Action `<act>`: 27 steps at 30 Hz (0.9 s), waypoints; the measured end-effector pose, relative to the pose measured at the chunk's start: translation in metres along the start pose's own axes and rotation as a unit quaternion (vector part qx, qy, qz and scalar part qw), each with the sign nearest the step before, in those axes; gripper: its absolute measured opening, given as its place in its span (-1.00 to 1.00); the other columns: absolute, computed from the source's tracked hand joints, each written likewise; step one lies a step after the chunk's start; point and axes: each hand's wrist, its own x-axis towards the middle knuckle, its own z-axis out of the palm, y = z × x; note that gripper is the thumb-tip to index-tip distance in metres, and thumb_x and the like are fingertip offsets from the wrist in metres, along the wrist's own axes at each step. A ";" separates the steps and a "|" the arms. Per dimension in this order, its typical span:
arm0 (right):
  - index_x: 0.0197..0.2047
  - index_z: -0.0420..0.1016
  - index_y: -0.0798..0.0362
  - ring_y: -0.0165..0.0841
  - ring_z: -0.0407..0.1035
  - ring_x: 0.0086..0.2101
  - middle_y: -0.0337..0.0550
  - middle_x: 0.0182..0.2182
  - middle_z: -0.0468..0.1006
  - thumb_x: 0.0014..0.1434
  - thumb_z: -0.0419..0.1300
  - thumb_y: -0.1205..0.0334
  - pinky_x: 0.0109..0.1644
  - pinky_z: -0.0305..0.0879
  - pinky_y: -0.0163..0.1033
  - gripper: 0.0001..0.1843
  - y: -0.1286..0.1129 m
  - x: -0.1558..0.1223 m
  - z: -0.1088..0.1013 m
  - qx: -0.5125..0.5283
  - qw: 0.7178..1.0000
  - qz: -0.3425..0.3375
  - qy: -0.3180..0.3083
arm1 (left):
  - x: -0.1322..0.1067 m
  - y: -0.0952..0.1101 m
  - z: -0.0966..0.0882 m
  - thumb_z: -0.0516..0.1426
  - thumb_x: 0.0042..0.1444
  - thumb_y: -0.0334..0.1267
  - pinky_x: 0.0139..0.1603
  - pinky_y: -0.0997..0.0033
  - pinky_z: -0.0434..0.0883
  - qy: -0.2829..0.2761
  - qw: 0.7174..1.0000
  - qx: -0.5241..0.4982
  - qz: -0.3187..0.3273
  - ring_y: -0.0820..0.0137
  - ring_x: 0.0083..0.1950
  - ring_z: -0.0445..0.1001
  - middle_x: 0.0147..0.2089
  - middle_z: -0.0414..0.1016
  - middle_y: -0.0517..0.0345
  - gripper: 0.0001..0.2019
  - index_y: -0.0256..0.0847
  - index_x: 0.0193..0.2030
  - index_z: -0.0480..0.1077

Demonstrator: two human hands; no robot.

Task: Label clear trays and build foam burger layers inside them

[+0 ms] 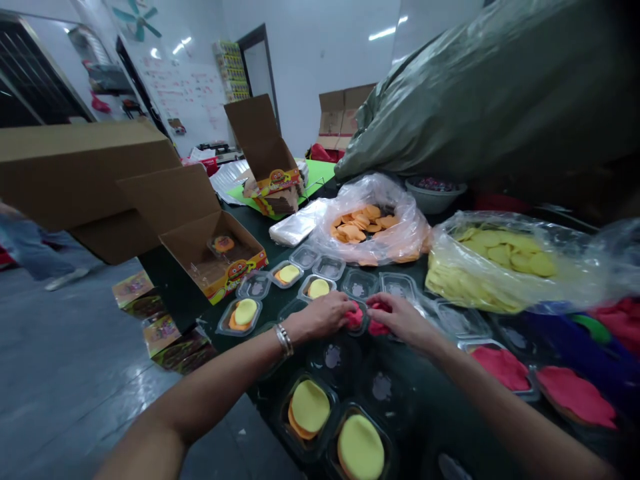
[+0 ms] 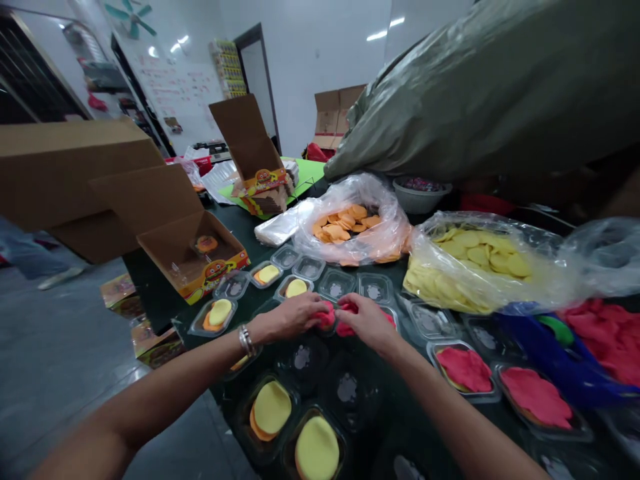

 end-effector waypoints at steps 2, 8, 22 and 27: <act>-0.13 0.42 0.10 -0.34 0.41 -0.35 -0.19 -0.32 0.53 -0.13 0.17 0.28 -0.31 0.31 -0.29 -0.59 -0.005 -0.004 0.003 0.104 0.994 0.013 -0.016 | 0.010 -0.003 0.007 0.08 0.17 -0.35 -0.09 0.36 0.34 0.004 1.000 -0.020 -0.022 0.30 -0.14 0.41 -0.13 0.45 -0.02 -0.78 -0.25 -0.07 0.46; -0.17 0.41 0.05 -0.29 0.47 -0.25 -0.22 -0.32 0.58 -0.23 0.26 0.30 -0.15 0.38 -0.22 -0.55 -0.003 -0.024 0.006 0.207 0.978 0.025 0.001 | 0.005 0.020 0.004 0.03 0.21 -0.31 0.06 0.30 0.32 0.142 0.970 -0.168 -0.106 0.31 -0.01 0.41 -0.04 0.49 -0.01 -0.76 -0.26 -0.05 0.43; -0.31 0.56 0.09 -0.34 0.47 -0.37 -0.20 -0.39 0.59 -0.25 0.42 0.12 -0.15 0.38 -0.20 -0.62 -0.005 -0.065 0.001 0.351 0.936 0.029 -0.009 | -0.015 0.071 -0.002 0.28 -0.05 -0.27 -0.13 0.44 0.33 0.089 0.802 -0.576 -0.131 0.47 -0.23 0.42 -0.26 0.46 0.15 -0.75 -0.31 -0.23 0.40; -0.40 0.43 0.07 -0.37 0.40 -0.45 -0.27 -0.49 0.51 -0.20 0.37 0.05 -0.32 0.34 -0.25 -0.66 -0.012 -0.069 0.020 0.258 0.966 0.019 0.023 | -0.033 0.090 0.008 0.32 -0.10 -0.24 -0.21 0.43 0.34 0.114 0.826 -0.528 -0.163 0.45 -0.27 0.43 -0.27 0.48 0.16 -0.60 -0.28 -0.13 0.34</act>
